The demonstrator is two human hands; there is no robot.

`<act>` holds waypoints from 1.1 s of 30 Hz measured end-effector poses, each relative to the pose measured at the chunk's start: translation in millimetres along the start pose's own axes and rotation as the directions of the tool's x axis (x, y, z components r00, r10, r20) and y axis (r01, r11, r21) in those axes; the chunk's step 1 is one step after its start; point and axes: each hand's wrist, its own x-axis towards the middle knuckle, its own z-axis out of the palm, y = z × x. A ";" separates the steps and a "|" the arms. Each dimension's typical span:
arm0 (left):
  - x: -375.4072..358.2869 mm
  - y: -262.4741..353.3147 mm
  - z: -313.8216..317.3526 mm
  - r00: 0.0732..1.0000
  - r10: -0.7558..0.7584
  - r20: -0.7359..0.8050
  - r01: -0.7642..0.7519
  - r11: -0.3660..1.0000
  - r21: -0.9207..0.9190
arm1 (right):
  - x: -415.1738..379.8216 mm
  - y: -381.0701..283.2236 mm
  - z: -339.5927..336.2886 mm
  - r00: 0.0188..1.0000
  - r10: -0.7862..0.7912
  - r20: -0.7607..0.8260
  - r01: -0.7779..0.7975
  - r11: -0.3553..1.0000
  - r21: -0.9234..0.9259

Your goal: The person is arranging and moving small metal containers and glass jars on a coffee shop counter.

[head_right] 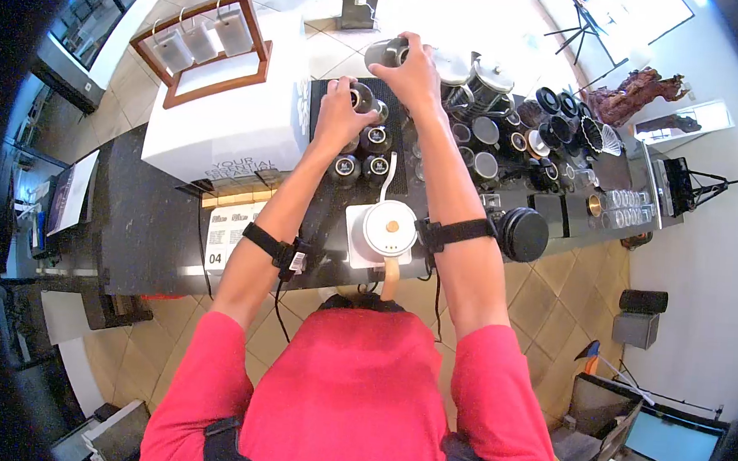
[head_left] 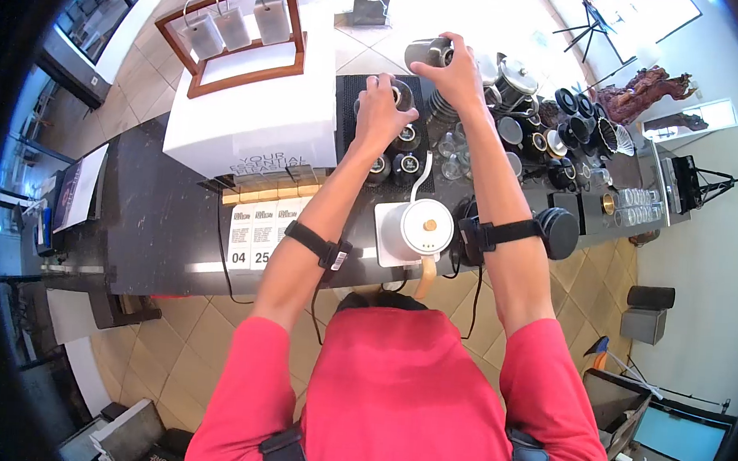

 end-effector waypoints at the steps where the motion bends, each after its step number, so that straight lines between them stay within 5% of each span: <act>1: 4.2 -3.5 2.5 1.000 -0.012 -0.013 0.013 1.000 0.023 | 5.5 6.3 6.2 1.000 0.014 0.026 -0.014 1.000 -0.018; 11: 40.1 -28.9 33.1 0.996 -0.075 -0.054 0.085 0.972 0.220 | 39.6 55.0 52.9 0.971 0.120 0.206 -0.092 0.986 -0.141; 33: 82.1 -81.3 81.1 0.975 -0.079 -0.208 0.128 0.964 0.232 | 62.0 98.7 142.7 0.914 0.210 0.347 -0.147 0.969 -0.199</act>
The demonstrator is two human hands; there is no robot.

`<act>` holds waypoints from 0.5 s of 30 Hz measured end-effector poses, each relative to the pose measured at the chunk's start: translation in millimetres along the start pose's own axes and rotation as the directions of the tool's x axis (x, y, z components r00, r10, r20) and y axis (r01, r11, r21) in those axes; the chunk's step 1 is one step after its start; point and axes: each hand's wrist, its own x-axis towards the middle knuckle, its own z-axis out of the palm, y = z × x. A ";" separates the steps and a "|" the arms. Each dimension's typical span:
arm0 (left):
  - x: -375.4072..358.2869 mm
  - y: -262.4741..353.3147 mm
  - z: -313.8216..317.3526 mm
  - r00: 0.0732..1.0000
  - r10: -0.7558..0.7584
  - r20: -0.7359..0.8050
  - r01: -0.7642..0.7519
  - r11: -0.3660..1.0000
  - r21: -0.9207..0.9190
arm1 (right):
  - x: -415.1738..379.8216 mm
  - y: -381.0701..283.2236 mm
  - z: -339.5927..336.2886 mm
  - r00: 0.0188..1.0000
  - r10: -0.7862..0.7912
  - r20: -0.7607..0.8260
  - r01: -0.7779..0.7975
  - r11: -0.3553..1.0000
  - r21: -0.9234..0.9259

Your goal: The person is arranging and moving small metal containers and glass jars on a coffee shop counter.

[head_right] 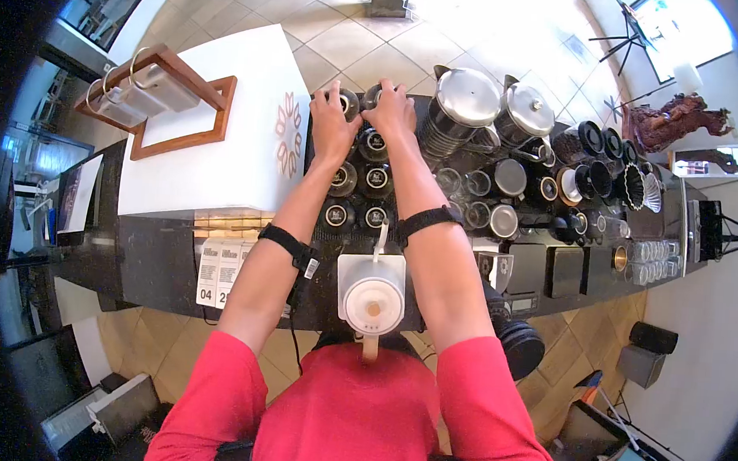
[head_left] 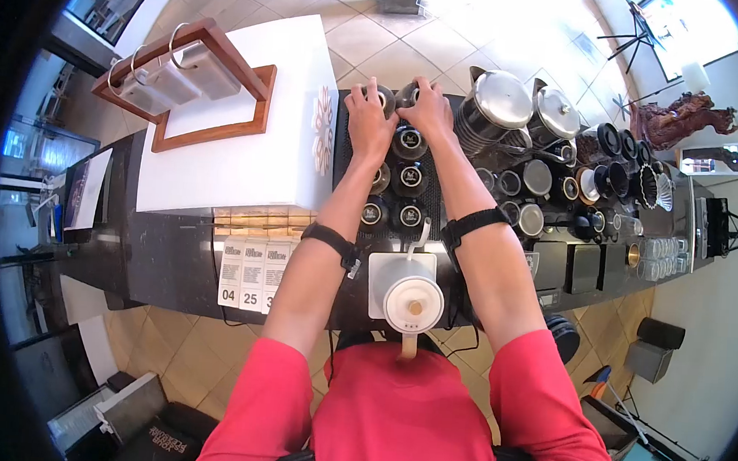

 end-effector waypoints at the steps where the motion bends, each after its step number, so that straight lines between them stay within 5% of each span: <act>1: -0.1 -2.4 2.4 1.000 -0.009 0.002 0.009 1.000 0.004 | -0.5 1.1 3.4 1.000 0.019 0.007 -0.019 1.000 -0.006; 15: 7.5 -13.6 18.5 0.998 -0.051 0.031 0.049 0.998 0.046 | 9.3 13.5 23.0 0.997 0.029 0.070 -0.025 0.998 -0.050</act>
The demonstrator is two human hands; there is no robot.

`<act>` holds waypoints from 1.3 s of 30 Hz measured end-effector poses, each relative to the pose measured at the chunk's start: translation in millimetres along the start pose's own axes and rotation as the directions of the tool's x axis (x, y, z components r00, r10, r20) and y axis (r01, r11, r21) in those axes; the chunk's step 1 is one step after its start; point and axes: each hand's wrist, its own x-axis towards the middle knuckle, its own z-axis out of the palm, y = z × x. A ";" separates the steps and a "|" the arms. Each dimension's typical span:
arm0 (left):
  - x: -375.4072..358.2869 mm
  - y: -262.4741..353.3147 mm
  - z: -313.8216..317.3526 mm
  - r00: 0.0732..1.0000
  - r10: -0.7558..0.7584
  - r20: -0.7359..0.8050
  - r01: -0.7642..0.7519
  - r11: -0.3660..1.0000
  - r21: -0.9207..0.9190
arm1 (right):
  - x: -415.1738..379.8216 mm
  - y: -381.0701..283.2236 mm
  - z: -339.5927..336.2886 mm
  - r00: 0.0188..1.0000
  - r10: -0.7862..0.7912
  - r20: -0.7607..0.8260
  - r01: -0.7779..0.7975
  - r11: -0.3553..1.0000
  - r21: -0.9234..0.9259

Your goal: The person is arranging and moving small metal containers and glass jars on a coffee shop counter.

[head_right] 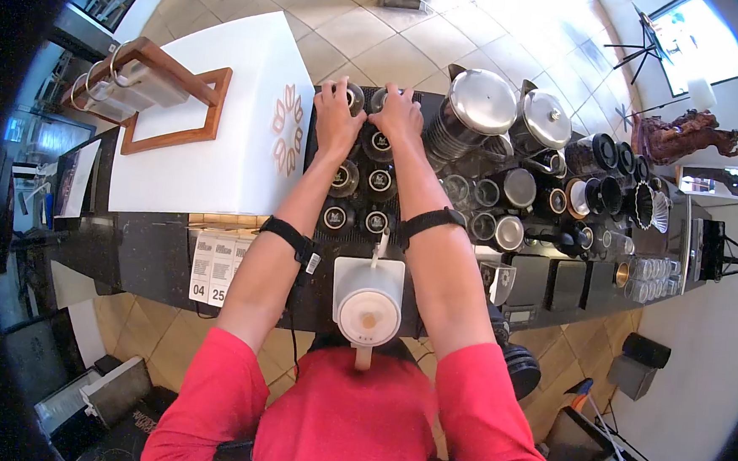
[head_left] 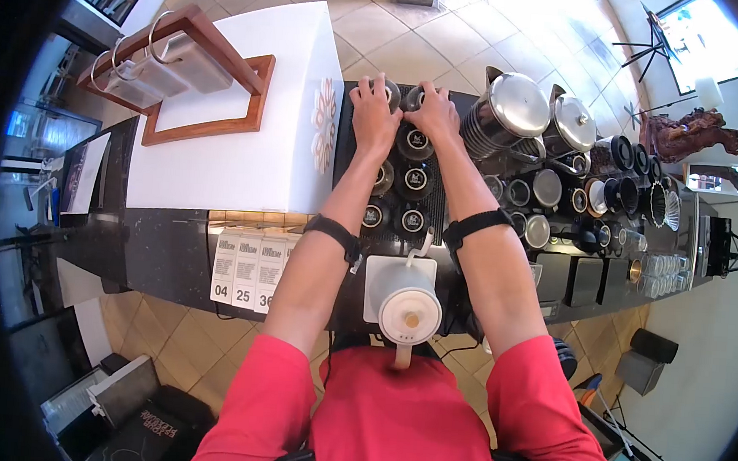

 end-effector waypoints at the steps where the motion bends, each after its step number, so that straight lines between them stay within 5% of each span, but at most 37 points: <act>1: 0.0 -1.2 0.9 1.000 0.000 -0.004 0.000 1.000 0.001 | -0.3 1.2 1.3 1.000 -0.005 0.013 0.005 1.000 -0.005; 39: 7.2 -38.4 29.3 0.984 -0.122 0.128 0.116 0.992 0.053 | 15.8 17.2 19.7 0.998 -0.022 0.066 0.017 0.998 0.068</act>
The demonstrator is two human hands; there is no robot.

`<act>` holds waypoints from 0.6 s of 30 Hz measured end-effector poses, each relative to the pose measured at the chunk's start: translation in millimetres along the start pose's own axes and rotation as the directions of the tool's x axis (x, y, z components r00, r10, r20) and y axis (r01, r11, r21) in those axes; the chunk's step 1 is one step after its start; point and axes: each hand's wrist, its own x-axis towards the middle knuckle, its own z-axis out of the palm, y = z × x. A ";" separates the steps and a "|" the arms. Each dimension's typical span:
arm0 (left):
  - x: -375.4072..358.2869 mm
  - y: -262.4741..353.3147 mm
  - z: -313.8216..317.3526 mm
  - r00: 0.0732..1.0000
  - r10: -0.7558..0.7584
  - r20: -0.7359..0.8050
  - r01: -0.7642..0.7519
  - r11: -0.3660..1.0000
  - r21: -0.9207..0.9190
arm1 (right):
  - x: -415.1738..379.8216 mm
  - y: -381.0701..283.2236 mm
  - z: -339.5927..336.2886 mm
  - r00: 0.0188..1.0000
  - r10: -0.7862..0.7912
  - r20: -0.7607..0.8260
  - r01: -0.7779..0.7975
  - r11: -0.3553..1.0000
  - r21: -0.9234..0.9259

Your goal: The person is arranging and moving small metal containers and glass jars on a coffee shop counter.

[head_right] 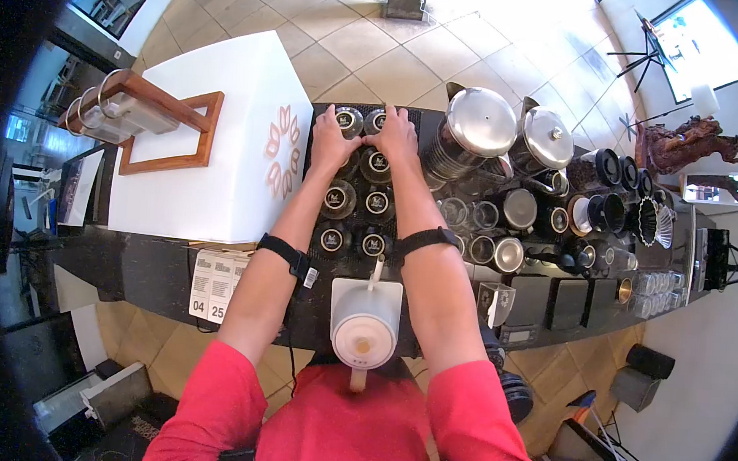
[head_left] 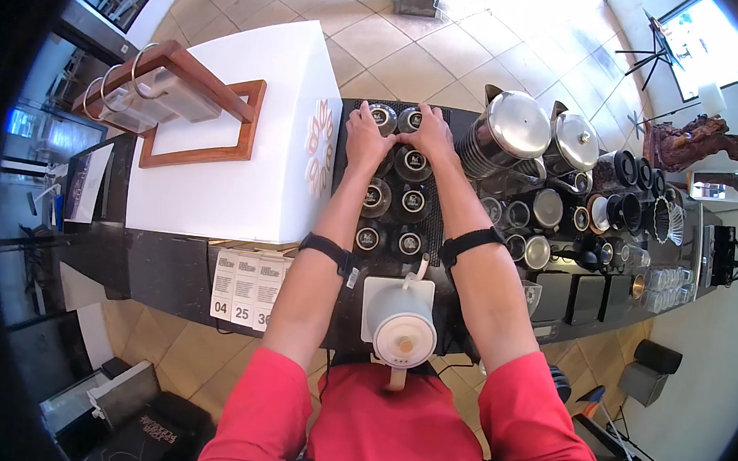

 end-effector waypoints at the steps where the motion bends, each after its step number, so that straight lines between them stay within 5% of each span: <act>1: -0.4 0.4 -1.0 0.999 -0.030 0.011 0.030 0.999 -0.021 | 1.2 1.0 1.5 1.000 0.003 -0.001 -0.003 1.000 0.004; 18: 4.3 -3.8 9.3 0.994 -0.107 -0.019 0.102 0.977 -0.187 | 4.4 11.5 4.8 0.998 0.057 0.040 -0.061 0.991 0.115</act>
